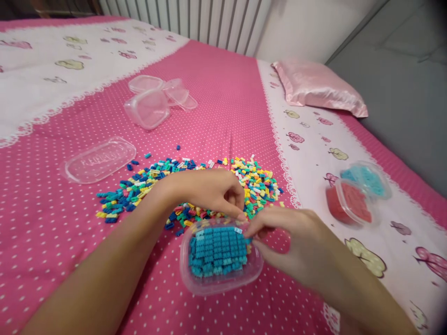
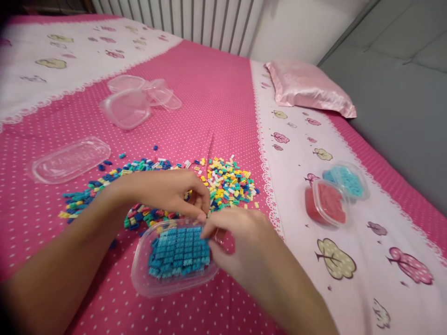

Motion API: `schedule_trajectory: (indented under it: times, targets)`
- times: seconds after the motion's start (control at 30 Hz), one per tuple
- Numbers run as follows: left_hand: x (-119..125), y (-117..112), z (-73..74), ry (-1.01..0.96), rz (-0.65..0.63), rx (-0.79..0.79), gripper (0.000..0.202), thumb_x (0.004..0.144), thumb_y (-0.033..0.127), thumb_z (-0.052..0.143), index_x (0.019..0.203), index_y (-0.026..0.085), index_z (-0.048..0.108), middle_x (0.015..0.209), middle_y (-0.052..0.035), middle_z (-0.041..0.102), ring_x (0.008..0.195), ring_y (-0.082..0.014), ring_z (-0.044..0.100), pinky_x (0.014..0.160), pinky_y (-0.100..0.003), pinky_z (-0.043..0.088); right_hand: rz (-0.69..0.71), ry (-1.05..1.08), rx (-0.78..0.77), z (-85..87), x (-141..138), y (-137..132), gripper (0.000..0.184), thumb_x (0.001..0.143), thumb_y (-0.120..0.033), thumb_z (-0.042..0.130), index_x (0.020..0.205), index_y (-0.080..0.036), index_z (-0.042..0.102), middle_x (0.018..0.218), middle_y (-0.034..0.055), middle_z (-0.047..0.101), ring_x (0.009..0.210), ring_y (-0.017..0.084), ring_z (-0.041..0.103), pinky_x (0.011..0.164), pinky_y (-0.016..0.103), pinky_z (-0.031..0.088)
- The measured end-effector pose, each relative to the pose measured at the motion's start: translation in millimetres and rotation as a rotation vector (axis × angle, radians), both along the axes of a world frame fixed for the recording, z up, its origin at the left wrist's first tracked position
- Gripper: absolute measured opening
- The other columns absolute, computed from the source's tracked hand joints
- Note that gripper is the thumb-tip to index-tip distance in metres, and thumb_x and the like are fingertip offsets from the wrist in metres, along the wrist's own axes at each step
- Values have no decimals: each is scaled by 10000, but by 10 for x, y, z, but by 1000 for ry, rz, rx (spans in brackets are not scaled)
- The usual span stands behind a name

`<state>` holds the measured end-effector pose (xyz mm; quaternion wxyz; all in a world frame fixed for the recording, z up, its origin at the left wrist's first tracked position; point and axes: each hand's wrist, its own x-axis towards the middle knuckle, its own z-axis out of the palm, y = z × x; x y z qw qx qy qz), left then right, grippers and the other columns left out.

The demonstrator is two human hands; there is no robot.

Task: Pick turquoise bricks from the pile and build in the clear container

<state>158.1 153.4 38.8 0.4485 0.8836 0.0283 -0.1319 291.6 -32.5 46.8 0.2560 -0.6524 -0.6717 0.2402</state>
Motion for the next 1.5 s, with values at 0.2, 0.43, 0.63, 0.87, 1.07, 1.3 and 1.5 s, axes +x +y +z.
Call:
schedule_trajectory:
  times: [0.2,0.43,0.63,0.87,1.07,1.3,1.5]
  targets:
    - [22,-37,-57,59,-21,-24,125,832,192,677,908,132,755,687,16,691,611,-91,622,512,-153,438,129,-390,107,-57,-300,-99,257,662,-5,779,684,-234,663,676,-48,667,611,151,564,552,289,338]
    - [43,-43,-91,82,-32,-67,123,841,218,660,892,123,717,677,17,663,613,-93,596,528,-168,432,103,-569,219,-168,-332,-39,298,602,-91,900,590,-237,640,638,-27,637,595,180,515,614,335,306]
    - [46,-54,-67,73,-38,-51,119,840,217,640,877,129,711,667,21,655,598,-90,585,522,-174,418,99,-548,203,-205,-356,-37,298,617,-132,912,590,-240,636,630,-39,630,591,179,512,623,335,298]
    - [54,-61,-73,81,-41,-56,132,836,230,636,882,133,713,693,12,664,615,-93,588,535,-169,426,108,-559,193,-167,-349,-51,289,619,-113,902,650,-237,642,664,-35,646,610,185,514,624,331,290]
    - [57,-67,-82,72,-37,-40,133,838,216,643,904,127,716,691,19,651,608,-85,575,523,-165,416,95,-501,170,-227,-374,-63,298,666,-71,851,608,-251,621,654,-41,616,615,180,492,645,340,290]
    - [40,-43,-82,94,-31,-85,153,855,272,663,877,129,712,667,12,667,603,-95,599,521,-171,427,151,-313,70,21,30,-113,195,873,-92,625,789,-265,660,791,-22,675,739,178,600,658,318,374]
    - [45,-26,-98,116,-38,-45,203,859,312,662,873,124,737,692,-12,692,605,-103,606,538,-179,440,-312,-266,163,-245,475,188,83,920,-203,602,912,-225,681,909,54,687,824,226,623,749,370,451]
